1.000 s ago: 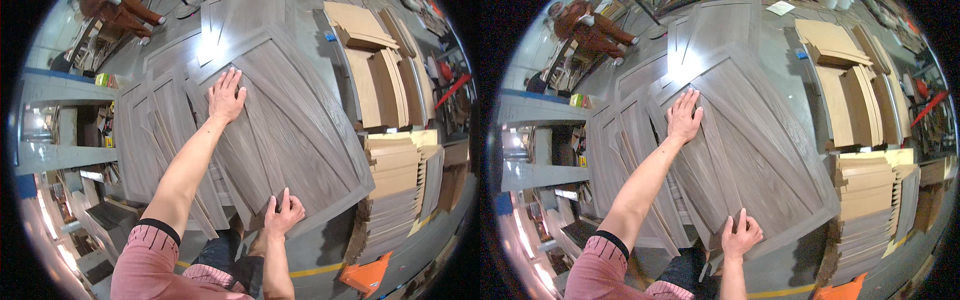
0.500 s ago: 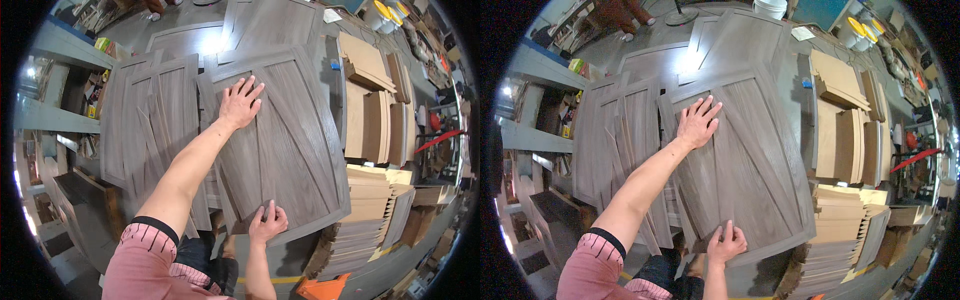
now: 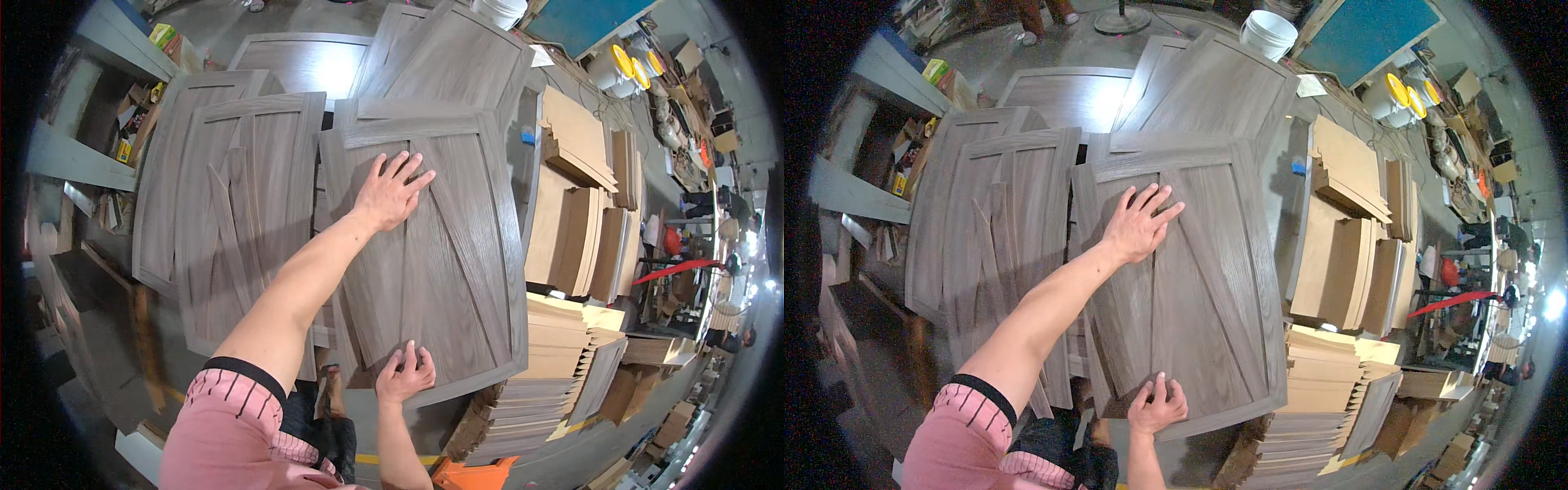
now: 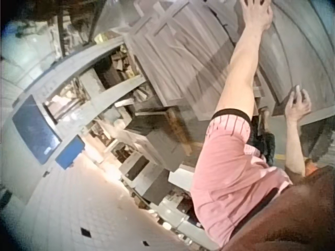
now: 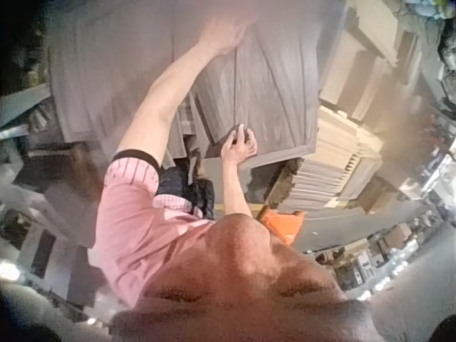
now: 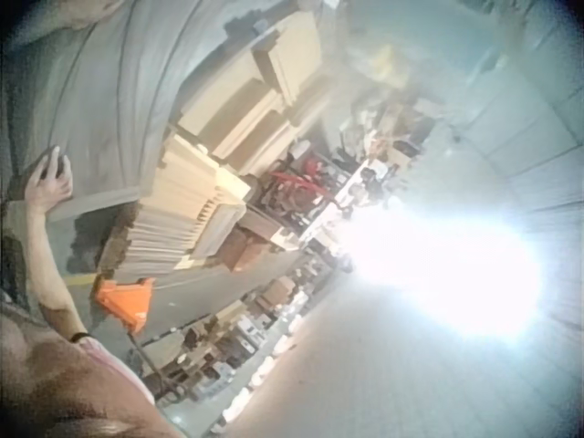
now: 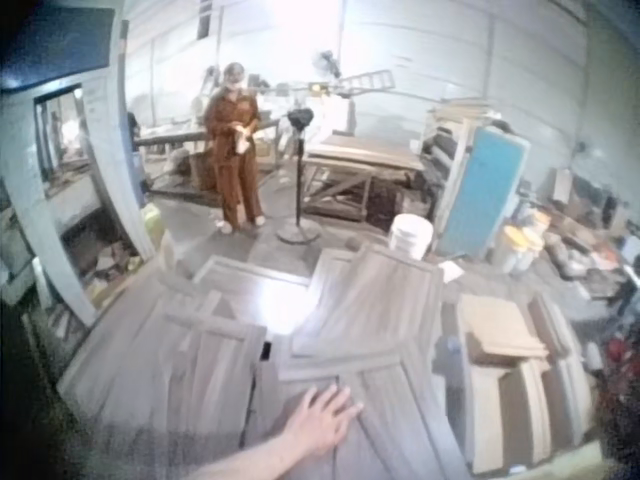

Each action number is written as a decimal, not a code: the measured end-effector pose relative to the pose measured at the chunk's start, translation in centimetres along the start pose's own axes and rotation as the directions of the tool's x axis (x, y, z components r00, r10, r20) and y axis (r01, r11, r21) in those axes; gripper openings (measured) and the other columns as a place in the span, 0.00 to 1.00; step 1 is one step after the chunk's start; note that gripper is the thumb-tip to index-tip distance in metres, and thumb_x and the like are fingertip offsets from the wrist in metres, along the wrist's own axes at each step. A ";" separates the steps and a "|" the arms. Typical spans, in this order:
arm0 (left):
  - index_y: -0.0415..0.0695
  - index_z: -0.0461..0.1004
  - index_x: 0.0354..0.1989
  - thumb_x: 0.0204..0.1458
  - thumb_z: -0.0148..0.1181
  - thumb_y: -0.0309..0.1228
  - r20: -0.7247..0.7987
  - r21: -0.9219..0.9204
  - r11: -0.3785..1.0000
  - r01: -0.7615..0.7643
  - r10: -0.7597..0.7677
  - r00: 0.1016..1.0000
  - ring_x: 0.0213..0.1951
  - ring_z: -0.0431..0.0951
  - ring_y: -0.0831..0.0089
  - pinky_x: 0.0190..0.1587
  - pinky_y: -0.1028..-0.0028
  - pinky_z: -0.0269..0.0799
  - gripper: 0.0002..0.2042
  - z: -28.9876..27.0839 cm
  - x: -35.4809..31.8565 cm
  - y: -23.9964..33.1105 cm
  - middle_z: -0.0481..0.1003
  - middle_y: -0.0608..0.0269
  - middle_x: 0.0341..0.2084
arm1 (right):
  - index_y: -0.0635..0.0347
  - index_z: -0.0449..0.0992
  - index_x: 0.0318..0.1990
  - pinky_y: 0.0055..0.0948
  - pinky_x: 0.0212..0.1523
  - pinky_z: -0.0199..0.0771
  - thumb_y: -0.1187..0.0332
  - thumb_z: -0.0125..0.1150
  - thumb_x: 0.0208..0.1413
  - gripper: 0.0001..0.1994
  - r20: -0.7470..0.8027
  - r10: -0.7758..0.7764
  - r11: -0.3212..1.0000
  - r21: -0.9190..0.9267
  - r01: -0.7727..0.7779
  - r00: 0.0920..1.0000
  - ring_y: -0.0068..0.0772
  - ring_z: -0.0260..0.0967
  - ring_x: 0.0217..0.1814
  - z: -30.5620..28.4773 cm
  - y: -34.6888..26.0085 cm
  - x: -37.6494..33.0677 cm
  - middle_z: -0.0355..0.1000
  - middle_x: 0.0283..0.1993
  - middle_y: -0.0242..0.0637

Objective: The person picks up thin wooden slats and fits them into diagonal recessed grooves on larger wood-grain panels, working through several panels in a stack.

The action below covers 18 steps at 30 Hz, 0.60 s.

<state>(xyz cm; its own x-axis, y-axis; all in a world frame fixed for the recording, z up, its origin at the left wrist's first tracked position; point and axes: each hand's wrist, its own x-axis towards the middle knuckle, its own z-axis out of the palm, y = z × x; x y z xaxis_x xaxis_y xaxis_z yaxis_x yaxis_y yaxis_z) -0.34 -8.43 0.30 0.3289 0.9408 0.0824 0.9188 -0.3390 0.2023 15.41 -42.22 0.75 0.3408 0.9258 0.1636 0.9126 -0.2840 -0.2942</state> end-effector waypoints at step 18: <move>0.58 0.57 0.75 0.63 0.51 0.38 0.043 -0.067 0.969 -0.237 0.240 0.970 0.76 0.52 0.65 0.79 0.55 0.44 0.29 0.5 3.6 -1.1 0.55 0.67 0.75 | 0.47 0.80 0.53 0.52 0.63 0.56 0.66 0.65 0.54 0.18 0.040 0.010 1.000 -0.004 -0.010 0.999 0.51 0.61 0.61 0.1 0.0 0.3 0.68 0.57 0.39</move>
<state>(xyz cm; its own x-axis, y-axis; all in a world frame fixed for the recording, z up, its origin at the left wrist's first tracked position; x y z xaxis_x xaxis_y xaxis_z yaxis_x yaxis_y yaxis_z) -0.09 -4.65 -0.09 0.5486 0.8316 0.0868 0.7982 -0.5518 0.2415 15.49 -41.94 0.69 0.3406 0.9322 0.1224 0.9101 -0.2942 -0.2918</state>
